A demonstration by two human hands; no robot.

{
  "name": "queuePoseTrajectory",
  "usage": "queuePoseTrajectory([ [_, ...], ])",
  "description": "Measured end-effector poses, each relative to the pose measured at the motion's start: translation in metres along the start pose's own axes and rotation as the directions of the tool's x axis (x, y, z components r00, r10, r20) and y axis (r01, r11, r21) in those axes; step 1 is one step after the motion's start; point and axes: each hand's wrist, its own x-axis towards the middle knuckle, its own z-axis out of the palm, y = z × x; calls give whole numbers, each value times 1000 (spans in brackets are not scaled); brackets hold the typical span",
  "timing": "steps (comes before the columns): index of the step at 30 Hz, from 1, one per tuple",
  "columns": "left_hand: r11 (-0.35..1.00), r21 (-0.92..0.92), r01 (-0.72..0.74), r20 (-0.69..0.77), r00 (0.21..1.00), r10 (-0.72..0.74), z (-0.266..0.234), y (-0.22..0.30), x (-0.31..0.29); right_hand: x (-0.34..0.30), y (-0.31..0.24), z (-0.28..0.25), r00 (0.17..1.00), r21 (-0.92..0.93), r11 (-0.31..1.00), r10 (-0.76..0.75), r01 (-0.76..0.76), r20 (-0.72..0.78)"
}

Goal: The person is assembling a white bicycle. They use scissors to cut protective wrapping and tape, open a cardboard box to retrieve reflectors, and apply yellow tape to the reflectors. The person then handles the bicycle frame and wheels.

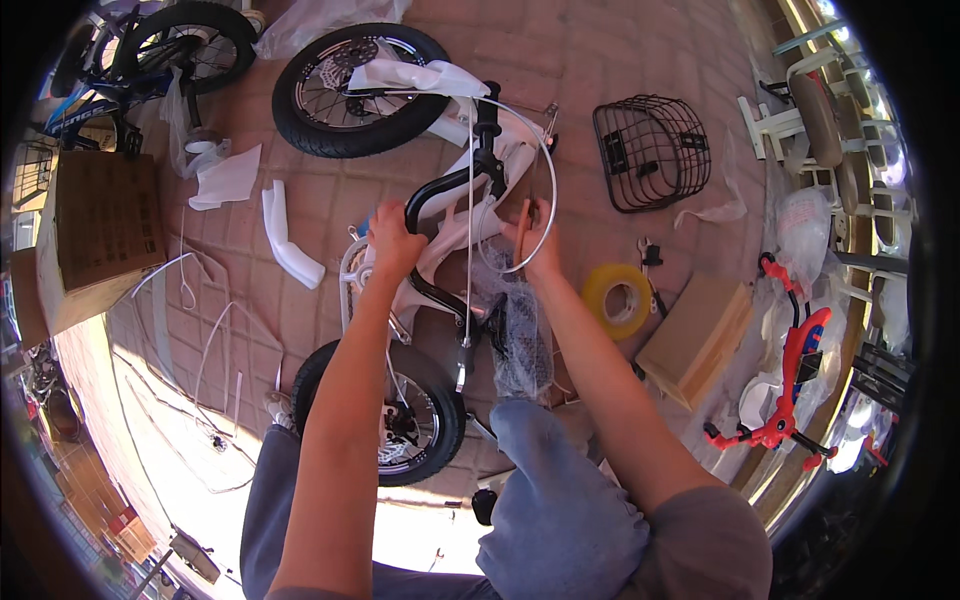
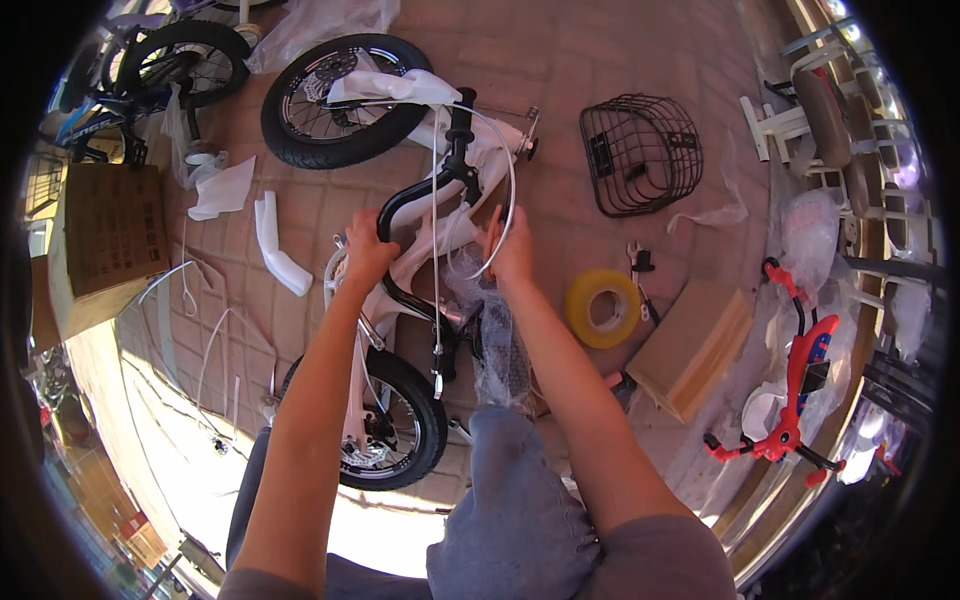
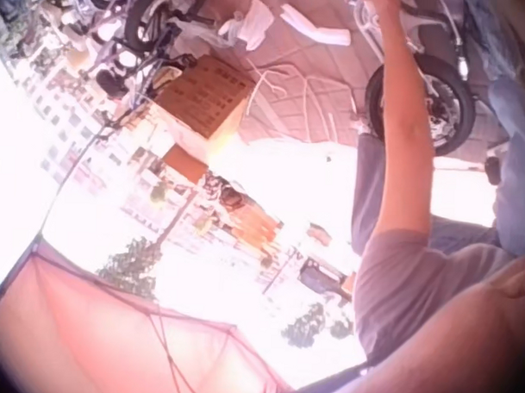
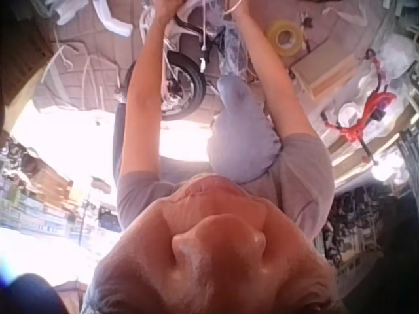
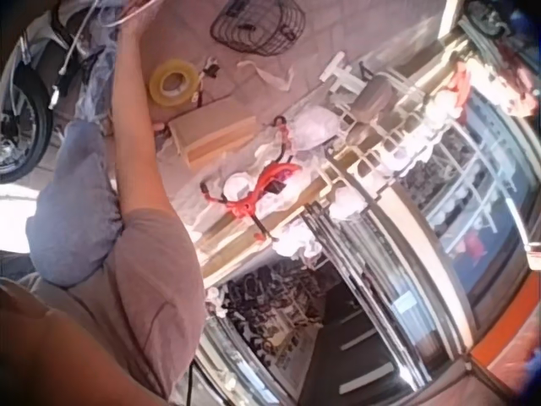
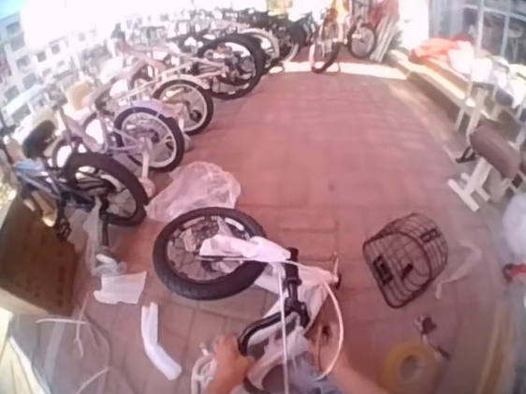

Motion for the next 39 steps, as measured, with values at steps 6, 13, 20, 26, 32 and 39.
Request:
queuePoseTrajectory([
  [6,936,-342,77,101,994,-45,-7,21,-4,21,42,12,997,58,998,-19,15,75],
  [13,775,-575,262,233,961,-152,-18,36,-18,-8,14,2,960,214,939,244,-269,137],
  [20,815,-514,266,200,962,-187,-18,53,-21,-24,18,-20,974,270,936,209,-224,85],
  [26,771,-543,333,308,933,-186,-16,74,-33,-63,-2,-52,956,468,835,266,-291,119],
  [32,473,-729,494,532,844,-60,-24,55,-28,-81,3,-83,949,459,831,278,-315,149],
  [39,461,-709,533,583,811,-42,-35,34,-10,-92,0,-97,945,447,833,302,-326,126],
])
